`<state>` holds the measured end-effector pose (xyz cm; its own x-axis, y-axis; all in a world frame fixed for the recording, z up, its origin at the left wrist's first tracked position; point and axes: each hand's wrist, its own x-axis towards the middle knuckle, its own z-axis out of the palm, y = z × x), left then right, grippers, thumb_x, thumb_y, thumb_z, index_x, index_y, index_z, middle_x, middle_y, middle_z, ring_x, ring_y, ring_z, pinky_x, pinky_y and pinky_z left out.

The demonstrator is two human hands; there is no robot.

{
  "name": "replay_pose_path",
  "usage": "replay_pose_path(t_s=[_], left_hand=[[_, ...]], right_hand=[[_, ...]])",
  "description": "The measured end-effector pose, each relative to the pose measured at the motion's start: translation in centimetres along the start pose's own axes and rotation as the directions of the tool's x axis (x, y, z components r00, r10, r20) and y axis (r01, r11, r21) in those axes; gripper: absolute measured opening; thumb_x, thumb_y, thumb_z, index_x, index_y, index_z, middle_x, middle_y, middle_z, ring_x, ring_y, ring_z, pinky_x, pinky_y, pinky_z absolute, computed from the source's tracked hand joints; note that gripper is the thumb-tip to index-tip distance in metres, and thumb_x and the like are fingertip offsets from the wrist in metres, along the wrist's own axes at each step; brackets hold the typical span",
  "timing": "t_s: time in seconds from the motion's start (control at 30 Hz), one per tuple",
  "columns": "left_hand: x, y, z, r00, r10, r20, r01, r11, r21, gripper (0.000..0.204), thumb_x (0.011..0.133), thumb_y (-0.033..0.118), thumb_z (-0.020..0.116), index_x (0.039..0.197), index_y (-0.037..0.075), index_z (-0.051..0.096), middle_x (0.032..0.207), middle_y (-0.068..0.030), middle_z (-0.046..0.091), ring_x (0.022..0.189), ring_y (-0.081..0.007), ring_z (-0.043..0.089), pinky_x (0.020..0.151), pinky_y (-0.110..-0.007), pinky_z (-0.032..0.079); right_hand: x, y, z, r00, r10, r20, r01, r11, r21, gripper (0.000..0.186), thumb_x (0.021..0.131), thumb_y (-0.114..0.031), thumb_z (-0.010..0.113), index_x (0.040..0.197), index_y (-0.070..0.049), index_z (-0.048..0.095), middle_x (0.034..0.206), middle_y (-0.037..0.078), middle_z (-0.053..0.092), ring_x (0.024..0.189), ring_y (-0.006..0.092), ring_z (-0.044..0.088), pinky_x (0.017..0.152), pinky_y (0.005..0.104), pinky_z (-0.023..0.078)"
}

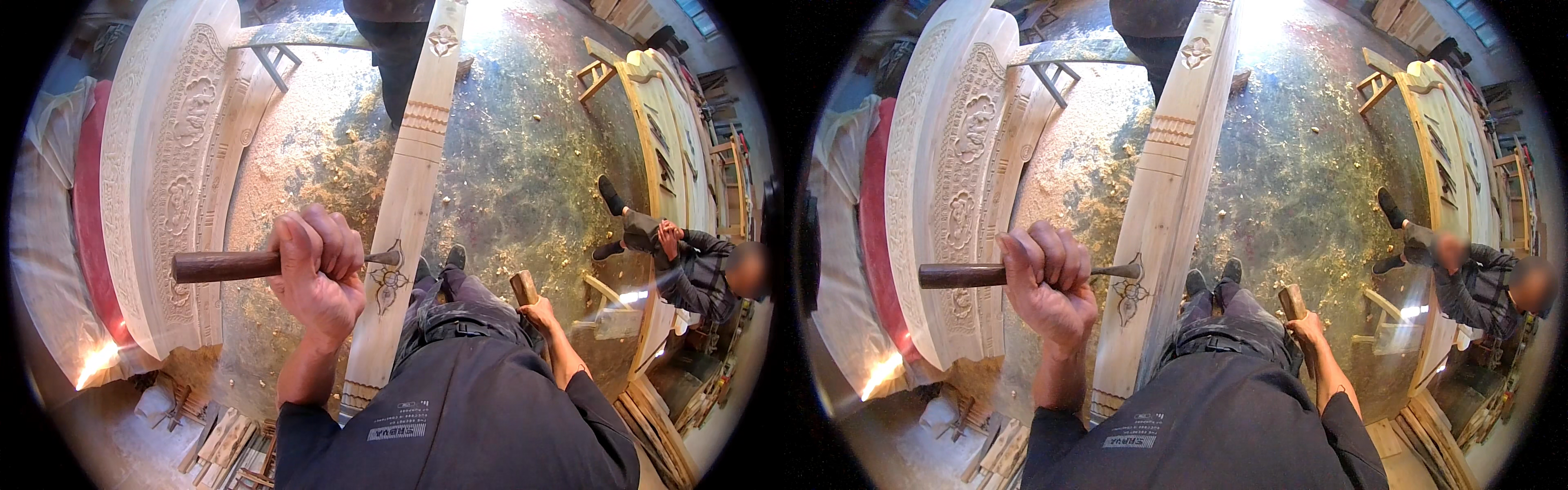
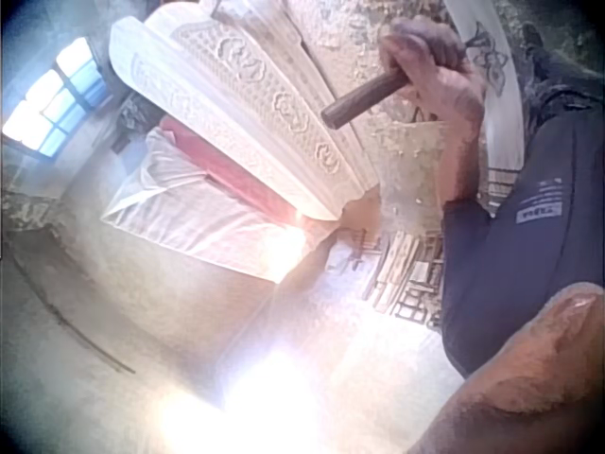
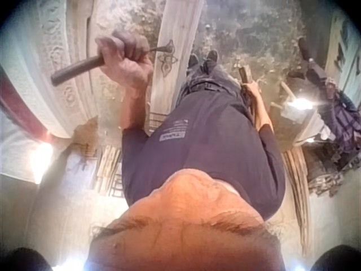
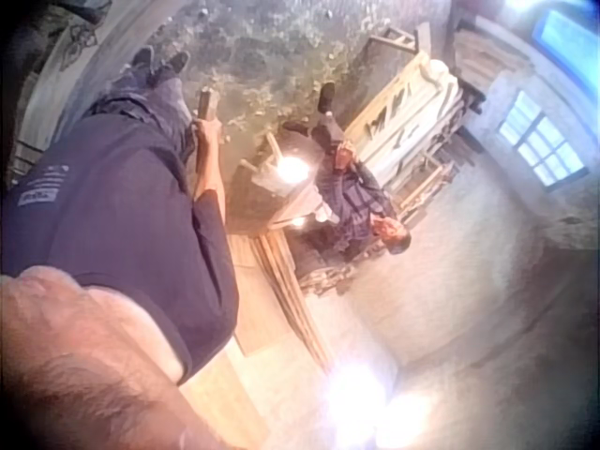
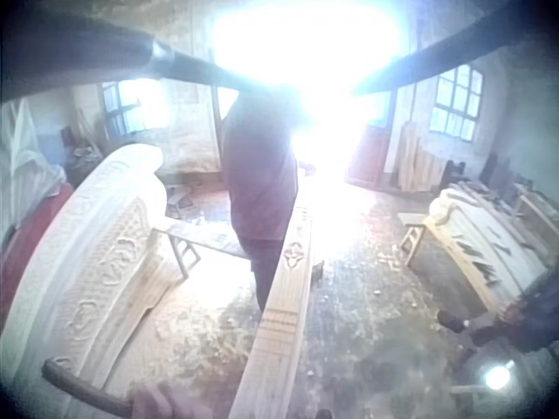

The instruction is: The person carves intricate decorative patterns into a wooden board using a chisel and a wooden mallet.

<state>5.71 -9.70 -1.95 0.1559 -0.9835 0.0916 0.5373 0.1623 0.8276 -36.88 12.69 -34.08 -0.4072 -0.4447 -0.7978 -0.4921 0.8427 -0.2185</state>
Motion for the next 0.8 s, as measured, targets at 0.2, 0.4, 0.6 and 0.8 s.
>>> replay_pose_path(t_s=[0.2, 0.4, 0.6, 0.8], left_hand=[[0.1, 0.2, 0.0, 1.0, 0.018, -0.004, -0.018, 1.0, -0.008, 0.051, 0.114, 0.043, 0.044, 0.072, 0.016, 0.033, 0.066, 0.0034, 0.026, 0.054, -0.0075, 0.02, 0.046, -0.026, 0.019], [0.1, 0.5, 0.3, 1.0, 0.008, -0.02, -0.008, 1.0, 0.001, 0.051, 0.114, 0.043, 0.044, 0.072, 0.016, 0.033, 0.065, 0.0033, 0.026, 0.054, -0.0077, 0.02, 0.045, -0.026, 0.019], [0.3, 0.7, -0.3, 0.998, 0.054, -0.018, -0.054, 0.998, -0.016, 0.05, 0.114, 0.043, 0.043, 0.073, 0.016, 0.033, 0.066, 0.0031, 0.026, 0.054, -0.0073, 0.02, 0.045, -0.026, 0.018], [0.7, 2.4, -1.2, 0.98, 0.194, -0.04, -0.195, 0.98, -0.033, 0.049, 0.115, 0.041, 0.04, 0.074, 0.015, 0.033, 0.068, 0.0037, 0.026, 0.053, -0.0067, 0.022, 0.044, -0.025, 0.018]], right_hand=[[0.0, 0.3, 0.0, 1.0, -0.021, -0.004, 0.021, 1.0, -0.004, 0.052, 0.071, -0.025, 0.088, 0.114, -0.001, 0.072, 0.092, 0.012, 0.077, 0.075, 0.0229, 0.073, 0.069, 0.0384, 0.057], [-0.9, -0.7, -0.3, 1.0, 0.0, 0.006, 0.0, 1.0, -0.007, 0.052, 0.071, -0.026, 0.089, 0.114, -0.001, 0.072, 0.091, 0.012, 0.077, 0.075, 0.0233, 0.074, 0.069, 0.0385, 0.058], [-0.5, -0.5, -0.3, 1.0, 0.017, 0.018, -0.017, 1.0, 0.01, 0.054, 0.069, -0.026, 0.09, 0.113, 0.0, 0.073, 0.093, 0.012, 0.077, 0.081, 0.0236, 0.073, 0.073, 0.0381, 0.057], [-0.5, -0.6, -0.4, 0.998, 0.048, 0.027, -0.048, 0.999, -0.002, 0.056, 0.068, -0.027, 0.092, 0.113, 0.001, 0.073, 0.096, 0.013, 0.077, 0.085, 0.0239, 0.072, 0.077, 0.038, 0.056]])
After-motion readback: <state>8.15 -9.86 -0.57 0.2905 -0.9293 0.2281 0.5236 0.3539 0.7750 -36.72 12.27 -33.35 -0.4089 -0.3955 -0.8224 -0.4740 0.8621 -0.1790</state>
